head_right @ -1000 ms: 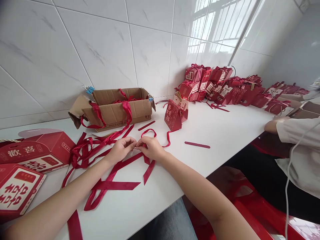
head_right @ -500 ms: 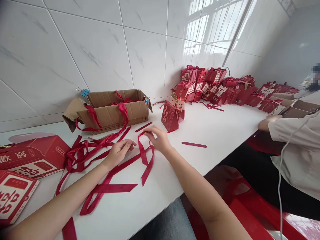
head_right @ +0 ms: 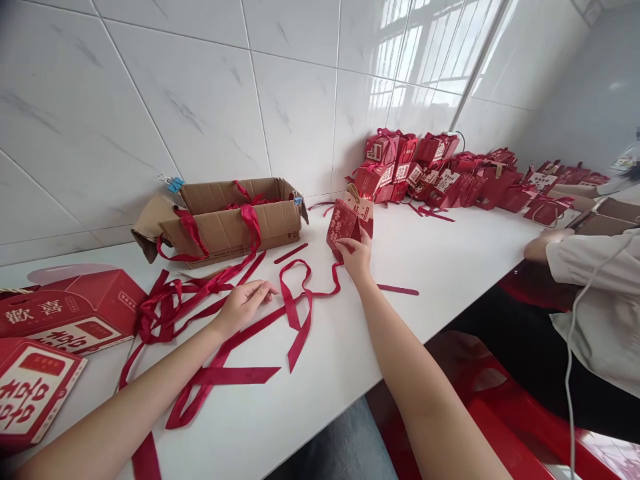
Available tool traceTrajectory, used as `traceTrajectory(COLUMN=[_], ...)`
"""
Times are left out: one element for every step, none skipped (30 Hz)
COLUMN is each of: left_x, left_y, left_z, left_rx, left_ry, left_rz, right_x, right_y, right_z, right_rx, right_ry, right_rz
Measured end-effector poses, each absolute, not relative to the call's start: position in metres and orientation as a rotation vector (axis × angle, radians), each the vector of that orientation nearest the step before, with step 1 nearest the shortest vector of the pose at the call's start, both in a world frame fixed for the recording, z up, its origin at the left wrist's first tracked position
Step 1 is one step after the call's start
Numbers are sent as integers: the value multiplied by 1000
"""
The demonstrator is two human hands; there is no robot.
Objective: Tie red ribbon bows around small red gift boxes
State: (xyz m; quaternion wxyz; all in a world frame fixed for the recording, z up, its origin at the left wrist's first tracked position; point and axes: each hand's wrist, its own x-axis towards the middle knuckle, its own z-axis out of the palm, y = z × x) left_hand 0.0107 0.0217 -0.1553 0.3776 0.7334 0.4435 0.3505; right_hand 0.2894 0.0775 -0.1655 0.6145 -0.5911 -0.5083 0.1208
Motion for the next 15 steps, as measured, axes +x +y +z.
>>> traceTrajectory(left_x=[11,12,12,13,14,15,15,16,15,15,14,13,12,12,12], left_y=[21,20,20,19,18,18,19,19,20,21,21,22,21,21,20], left_z=[-155,-154,-154,-154,-154,-155,-155,-155,-154,-152,-148,-143,-137,-130,-124], left_rx=[1883,1896,1916,1943,1973,2001,2014,2003,1963,1899,1820,1745,1683,1640,1609], left_ry=[1135,1130,1120,1105,1095,1094,1108,1133,1158,1169,1160,1133,1091,1038,982], left_rz=[895,891,887,884,896,931,998,1092,1200,1301,1378,1419,1433,1427,1412], right_x=[290,289,289,288,286,284,282,279,275,271,267,263,260,256,252], right_y=[79,79,78,77,75,72,68,64,59,54,49,44,40,36,33], right_z=[-167,-167,-167,-165,-163,-161,-158,-155,-152,-149,-146,-143,-141,-140,-138], right_rx=[-1347,-1331,-1313,-1292,-1269,-1247,-1221,-1181,-1126,-1055,-978,-902,-835,-782,-739], right_ry=[-1184,-1198,-1213,-1234,-1260,-1292,-1339,-1397,-1465,-1533,-1594,-1643,-1679,-1702,-1721], right_rz=[290,302,316,339,370,402,457,543,663,807,956,1095,1210,1290,1353])
